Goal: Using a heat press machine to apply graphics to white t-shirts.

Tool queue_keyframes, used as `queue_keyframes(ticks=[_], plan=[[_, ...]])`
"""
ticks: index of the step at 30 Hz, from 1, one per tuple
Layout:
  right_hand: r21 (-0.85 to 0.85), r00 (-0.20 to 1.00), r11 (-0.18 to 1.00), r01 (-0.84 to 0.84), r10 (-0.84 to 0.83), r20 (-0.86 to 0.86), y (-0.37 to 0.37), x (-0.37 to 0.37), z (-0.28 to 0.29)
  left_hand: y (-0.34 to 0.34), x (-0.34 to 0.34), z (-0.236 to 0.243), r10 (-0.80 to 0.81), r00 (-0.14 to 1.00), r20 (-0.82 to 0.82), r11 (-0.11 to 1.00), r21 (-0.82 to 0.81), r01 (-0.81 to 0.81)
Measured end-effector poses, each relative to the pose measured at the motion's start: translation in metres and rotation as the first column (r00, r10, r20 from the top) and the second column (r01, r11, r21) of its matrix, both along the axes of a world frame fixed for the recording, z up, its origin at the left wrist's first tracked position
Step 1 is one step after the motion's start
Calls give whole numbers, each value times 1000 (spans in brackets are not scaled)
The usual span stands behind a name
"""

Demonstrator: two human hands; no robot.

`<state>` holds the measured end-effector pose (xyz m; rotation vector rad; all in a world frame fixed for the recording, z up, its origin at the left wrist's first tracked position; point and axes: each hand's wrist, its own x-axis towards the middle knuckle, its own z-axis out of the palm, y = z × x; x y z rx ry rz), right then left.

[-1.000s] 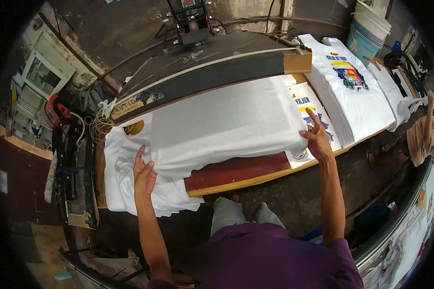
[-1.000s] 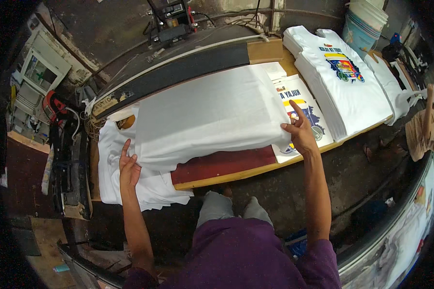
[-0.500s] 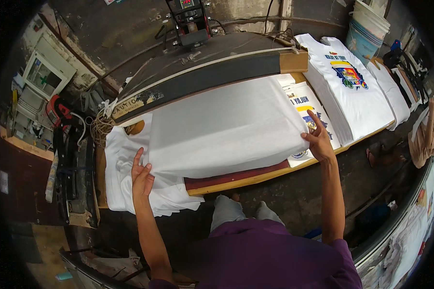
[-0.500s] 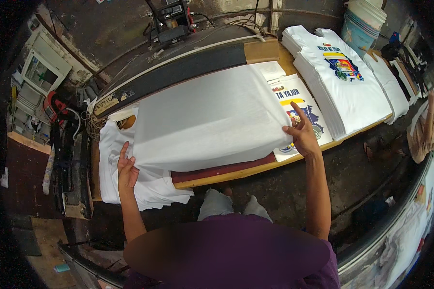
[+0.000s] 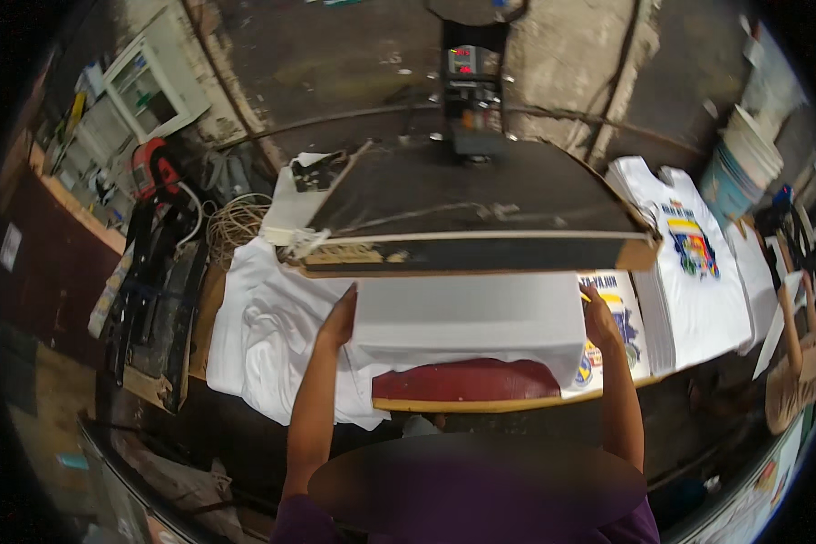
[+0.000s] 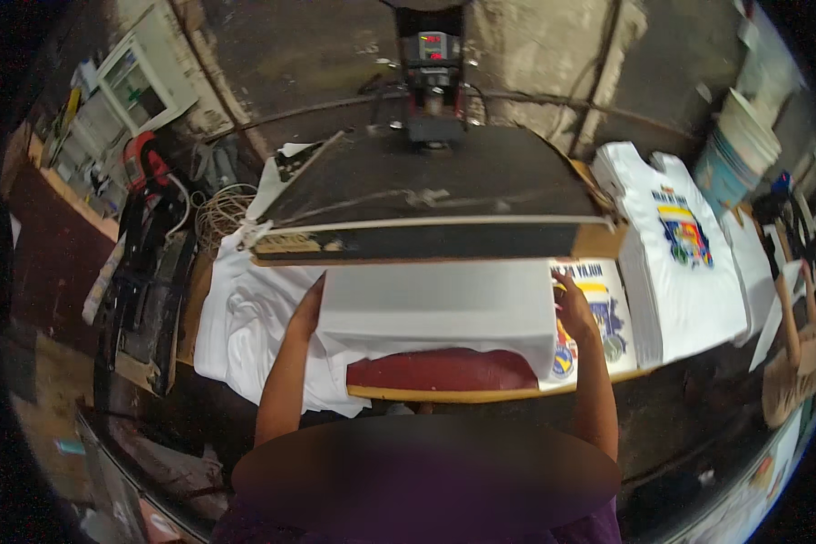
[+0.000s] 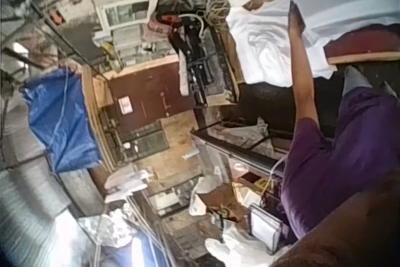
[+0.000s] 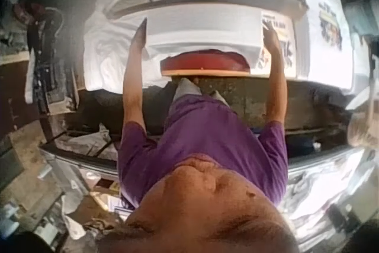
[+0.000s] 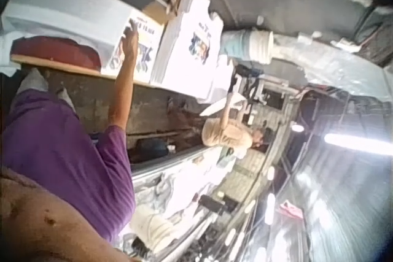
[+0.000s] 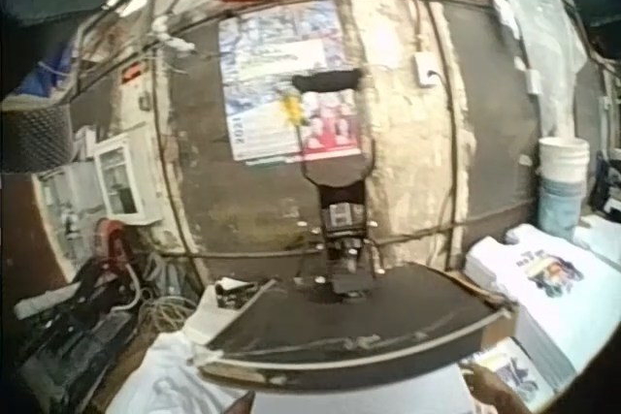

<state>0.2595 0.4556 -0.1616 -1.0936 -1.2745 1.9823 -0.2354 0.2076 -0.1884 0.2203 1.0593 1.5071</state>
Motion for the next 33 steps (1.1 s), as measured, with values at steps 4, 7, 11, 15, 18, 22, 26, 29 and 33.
queue_keyframes(ticks=[4,7,11,15,18,22,26,29,33], plan=[[-277,972,960,48,-108,-207,-1,-50,38,28,23,19,366,760,-537,834,552,-12],[-132,933,987,90,-130,-335,0,-61,46,19,-32,13,198,980,-17,937,298,-185],[-176,879,979,108,-176,-442,0,-64,51,-4,-65,23,300,911,-284,899,403,-171],[96,956,986,136,-105,-276,30,-2,22,-8,-58,92,-111,383,-917,994,-105,37],[277,993,960,34,0,-122,21,6,73,-23,-66,110,-152,547,-823,985,-82,150],[372,980,920,-124,55,191,28,24,97,-14,-73,119,-144,471,-870,968,-24,250],[384,971,904,-190,113,213,25,12,109,-29,-119,89,-299,425,-854,947,-210,244],[358,971,915,-187,116,210,23,20,109,-16,-110,84,-243,405,-881,955,-145,258],[374,977,918,-133,58,204,27,25,89,-19,-97,93,-324,450,-832,941,-236,242]])
